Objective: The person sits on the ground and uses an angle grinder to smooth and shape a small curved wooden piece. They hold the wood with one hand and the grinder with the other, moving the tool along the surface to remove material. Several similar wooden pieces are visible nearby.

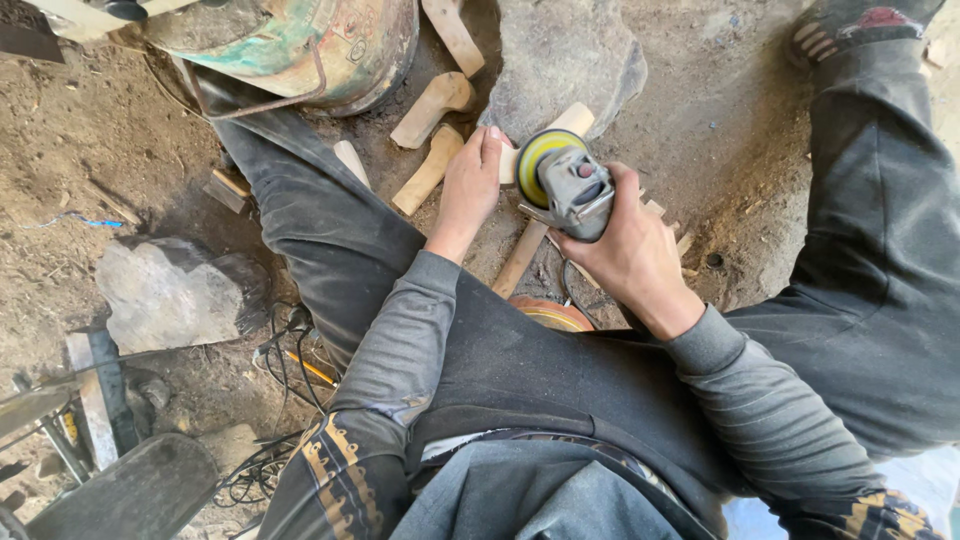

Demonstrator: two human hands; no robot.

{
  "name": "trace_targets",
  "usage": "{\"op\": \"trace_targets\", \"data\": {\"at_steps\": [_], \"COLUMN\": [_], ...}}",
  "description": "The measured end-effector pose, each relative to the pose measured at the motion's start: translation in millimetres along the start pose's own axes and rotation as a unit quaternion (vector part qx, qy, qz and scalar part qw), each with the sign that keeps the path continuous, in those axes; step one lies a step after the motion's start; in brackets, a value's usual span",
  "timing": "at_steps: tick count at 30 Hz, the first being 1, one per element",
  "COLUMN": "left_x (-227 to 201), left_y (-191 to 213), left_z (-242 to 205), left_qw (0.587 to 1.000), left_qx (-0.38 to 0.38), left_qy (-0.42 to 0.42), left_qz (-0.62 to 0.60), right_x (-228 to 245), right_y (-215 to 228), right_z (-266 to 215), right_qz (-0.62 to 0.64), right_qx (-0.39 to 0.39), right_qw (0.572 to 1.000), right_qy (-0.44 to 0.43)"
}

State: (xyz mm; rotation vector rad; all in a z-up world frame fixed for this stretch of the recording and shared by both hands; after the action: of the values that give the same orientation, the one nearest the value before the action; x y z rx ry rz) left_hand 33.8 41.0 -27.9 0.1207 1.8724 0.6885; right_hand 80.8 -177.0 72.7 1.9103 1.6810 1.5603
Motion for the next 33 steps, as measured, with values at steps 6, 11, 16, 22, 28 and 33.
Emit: {"op": "trace_targets", "data": {"at_steps": [6,11,16,22,28,33], "left_x": [4,-3,-19,-23,-16,-17], "left_y": [2,6,9,7,4,5], "left_z": [2,3,1,-3,-5,-4], "left_qw": [1.000,0.999,0.998,0.999,0.999,0.999], "left_qx": [0.011,0.023,0.030,0.003,0.009,0.006], "left_qy": [-0.001,-0.006,-0.023,-0.017,0.007,0.011], "left_qz": [0.001,0.023,0.041,0.049,0.047,0.050], "right_x": [-21,-53,-67,-47,-13,-6], "right_y": [9,21,33,17,1,0], "right_z": [12,37,46,24,5,2], "right_qz": [0.029,0.034,0.052,0.089,0.046,0.038], "right_qx": [-0.047,-0.086,-0.139,-0.083,-0.023,-0.021], "right_qw": [0.998,0.995,0.989,0.993,0.999,0.999], "right_qy": [-0.016,-0.048,-0.015,0.003,0.002,0.016]}}
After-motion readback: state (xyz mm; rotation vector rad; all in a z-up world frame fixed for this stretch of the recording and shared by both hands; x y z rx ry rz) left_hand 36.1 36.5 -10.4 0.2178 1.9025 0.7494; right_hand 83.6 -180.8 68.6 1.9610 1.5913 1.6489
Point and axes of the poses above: each hand's wrist, its own z-axis towards the middle knuckle, its own y-axis out of the back of the hand, x = y × z, the point moved 3 cm from there along z, towards the middle knuckle, and after that the axes turned 3 degrees about x, right-handed, at the moved point
